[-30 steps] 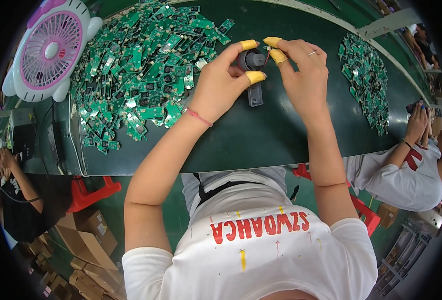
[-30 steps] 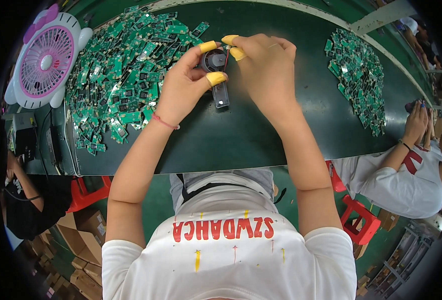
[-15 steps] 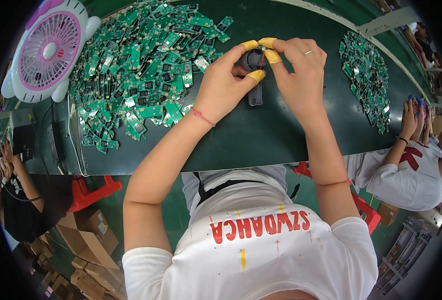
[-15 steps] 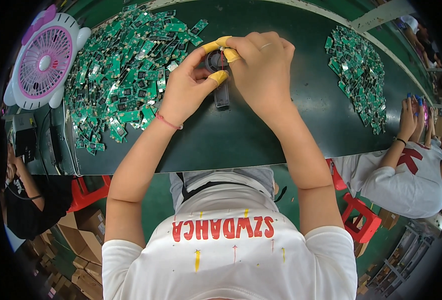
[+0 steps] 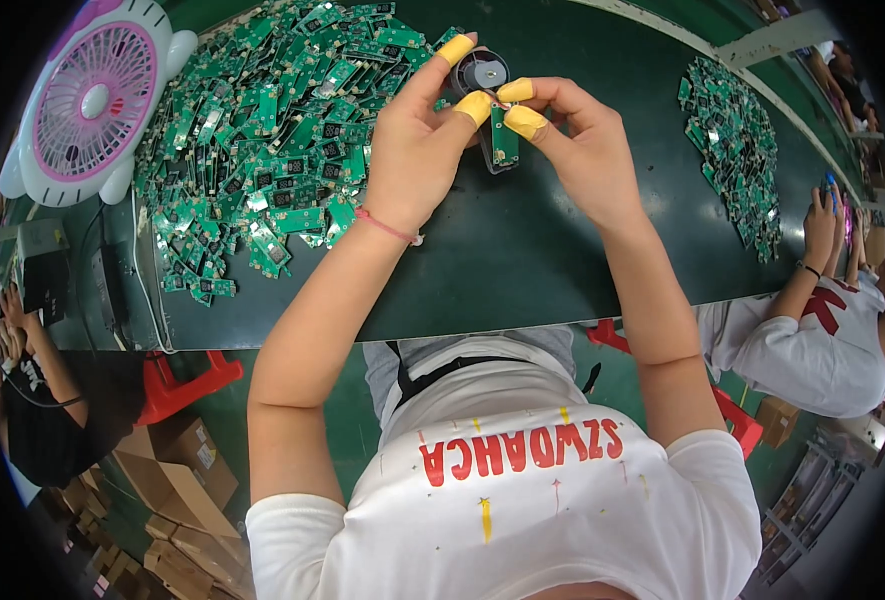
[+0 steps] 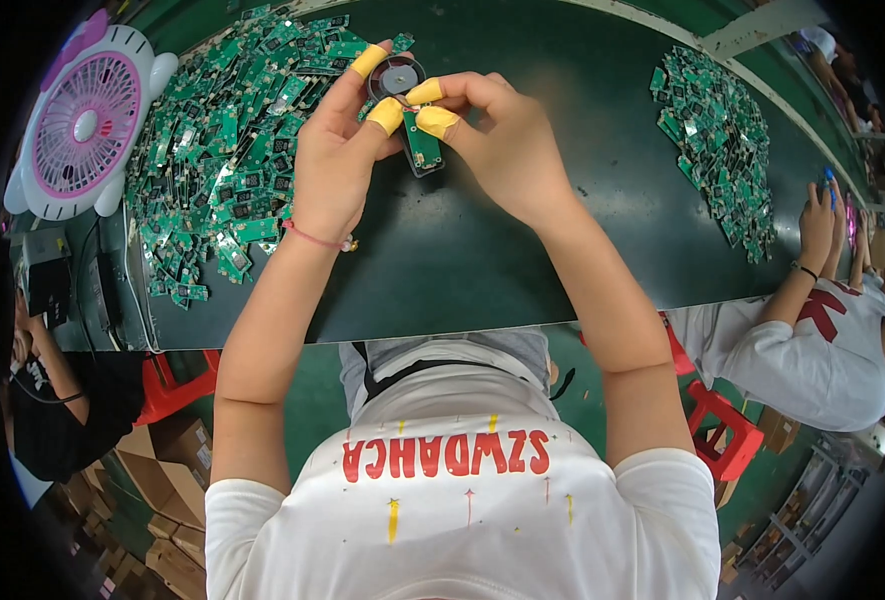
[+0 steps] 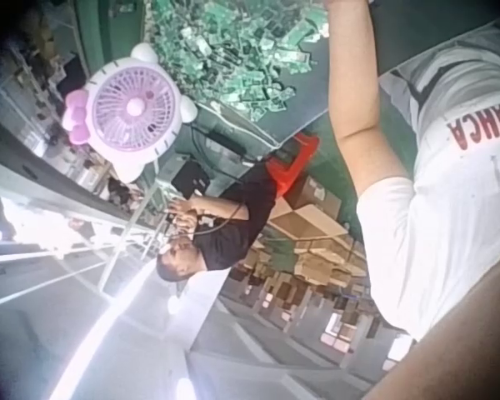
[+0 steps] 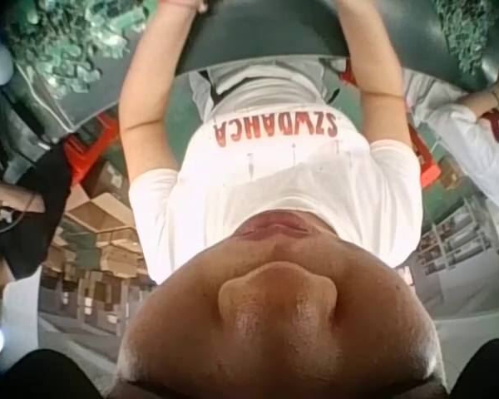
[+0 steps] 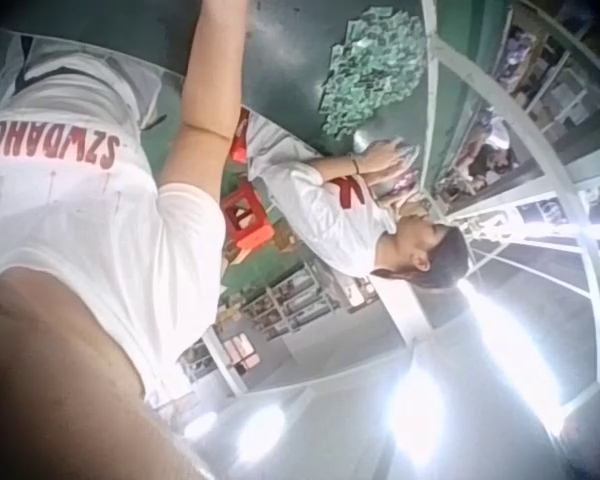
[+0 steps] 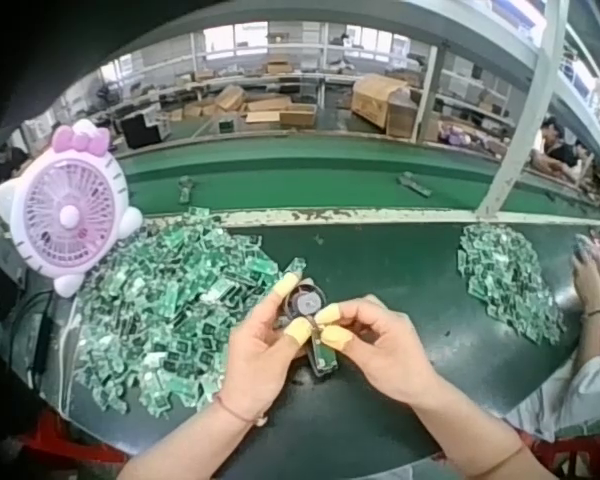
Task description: The person assembles small electronic circuit boards into plastic housings by hand.
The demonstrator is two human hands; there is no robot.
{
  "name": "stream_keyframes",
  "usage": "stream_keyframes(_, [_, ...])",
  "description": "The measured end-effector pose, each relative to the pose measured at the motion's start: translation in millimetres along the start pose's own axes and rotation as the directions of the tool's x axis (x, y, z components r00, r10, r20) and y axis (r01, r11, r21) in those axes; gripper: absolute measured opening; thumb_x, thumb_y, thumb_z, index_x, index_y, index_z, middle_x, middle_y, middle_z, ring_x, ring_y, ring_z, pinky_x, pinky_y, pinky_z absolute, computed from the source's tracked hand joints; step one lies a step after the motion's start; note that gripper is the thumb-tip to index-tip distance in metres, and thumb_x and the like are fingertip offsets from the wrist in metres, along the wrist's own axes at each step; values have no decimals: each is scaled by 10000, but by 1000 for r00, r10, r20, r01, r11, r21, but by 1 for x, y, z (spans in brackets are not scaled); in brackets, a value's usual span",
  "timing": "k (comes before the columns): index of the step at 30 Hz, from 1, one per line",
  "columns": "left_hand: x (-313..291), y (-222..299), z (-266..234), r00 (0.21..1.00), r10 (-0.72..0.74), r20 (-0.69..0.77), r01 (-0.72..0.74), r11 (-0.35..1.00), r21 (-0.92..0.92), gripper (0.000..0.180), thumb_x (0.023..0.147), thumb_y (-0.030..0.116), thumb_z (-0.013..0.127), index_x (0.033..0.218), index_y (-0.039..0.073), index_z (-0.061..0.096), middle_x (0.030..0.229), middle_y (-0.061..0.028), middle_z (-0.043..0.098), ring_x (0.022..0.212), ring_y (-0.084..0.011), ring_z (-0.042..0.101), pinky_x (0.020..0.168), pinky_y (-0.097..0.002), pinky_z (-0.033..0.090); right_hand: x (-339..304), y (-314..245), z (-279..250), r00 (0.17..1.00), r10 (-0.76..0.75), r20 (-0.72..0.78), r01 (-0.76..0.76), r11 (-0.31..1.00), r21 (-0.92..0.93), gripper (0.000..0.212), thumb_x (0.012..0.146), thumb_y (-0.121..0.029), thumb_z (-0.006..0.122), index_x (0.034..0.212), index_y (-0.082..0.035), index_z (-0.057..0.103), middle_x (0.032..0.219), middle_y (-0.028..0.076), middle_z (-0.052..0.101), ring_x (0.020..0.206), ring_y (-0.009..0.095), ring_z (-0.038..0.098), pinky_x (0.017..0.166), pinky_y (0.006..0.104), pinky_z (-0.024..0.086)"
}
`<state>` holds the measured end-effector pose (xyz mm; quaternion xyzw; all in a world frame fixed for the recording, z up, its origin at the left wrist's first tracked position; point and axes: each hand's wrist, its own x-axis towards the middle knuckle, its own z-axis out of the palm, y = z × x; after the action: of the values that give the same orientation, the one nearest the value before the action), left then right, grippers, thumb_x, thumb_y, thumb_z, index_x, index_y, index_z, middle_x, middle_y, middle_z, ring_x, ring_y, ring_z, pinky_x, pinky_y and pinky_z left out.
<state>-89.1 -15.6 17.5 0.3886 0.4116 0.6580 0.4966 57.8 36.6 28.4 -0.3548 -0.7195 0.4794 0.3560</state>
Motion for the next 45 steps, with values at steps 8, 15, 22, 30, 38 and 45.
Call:
stream_keyframes(8, [2, 7, -5, 998, -33, 44, 33, 999, -18, 504, 846, -30, 489, 1329, 63, 380, 1162, -79, 512, 905, -99, 567, 757, -258, 520, 2, 2, 2, 985, -171, -10, 167, 973, -159, 241, 743, -7, 621, 981, -39, 609, 889, 38, 554, 828, 146, 510, 720, 255, 440])
stream_keyframes(15, [0, 12, -3, 999, -23, 42, 23, 1000, -12, 502, 847, -44, 482, 1328, 55, 377, 1175, -85, 505, 926, -115, 568, 769, -263, 521, -1, 1, 7, 995, -92, -34, 91, 996, -21, 216, 762, -26, 620, 977, -53, 617, 854, 22, 546, 799, 124, 503, 688, 235, 434])
stream_keyframes(22, [-2, 12, -1, 1000, -7, 13, 7, 1000, 4, 481, 845, -40, 484, 1310, 55, 405, 1145, -97, 525, 933, -124, 572, 764, -262, 525, 0, 5, 5, 996, -79, -50, 79, 997, 1, 199, 768, -55, 634, 965, -78, 635, 837, 10, 540, 736, 105, 507, 642, 223, 418])
stream_keyframes(30, [-3, 17, -3, 999, -48, -18, 48, 999, -11, 451, 858, -26, 464, 1297, 68, 429, 1111, -71, 543, 942, -113, 565, 770, -263, 525, 3, 1, 3, 968, -252, -15, 245, 951, -190, 201, 738, -38, 652, 935, -70, 625, 913, 45, 561, 803, 162, 526, 694, 254, 438])
stream_keyframes(38, [-1, 15, -3, 993, -107, -49, 100, 985, -141, 421, 874, 9, 462, 1289, 75, 442, 1083, -50, 554, 925, -102, 563, 745, -236, 516, 1, -1, 7, 956, -292, 21, 287, 920, -268, 306, 712, -41, 688, 986, -40, 552, 988, 76, 518, 833, 179, 538, 721, 272, 452])
stream_keyframes(45, [6, 3, 1, 998, 53, -33, -54, 998, -33, 463, 897, 10, 421, 1348, 10, 316, 1245, -109, 482, 1081, -197, 528, 917, -293, 410, -3, 15, 14, 987, 98, 126, -113, 986, 121, 181, 860, -149, 573, 914, 16, 520, 760, 68, 583, 688, 121, 591, 619, 267, 480])
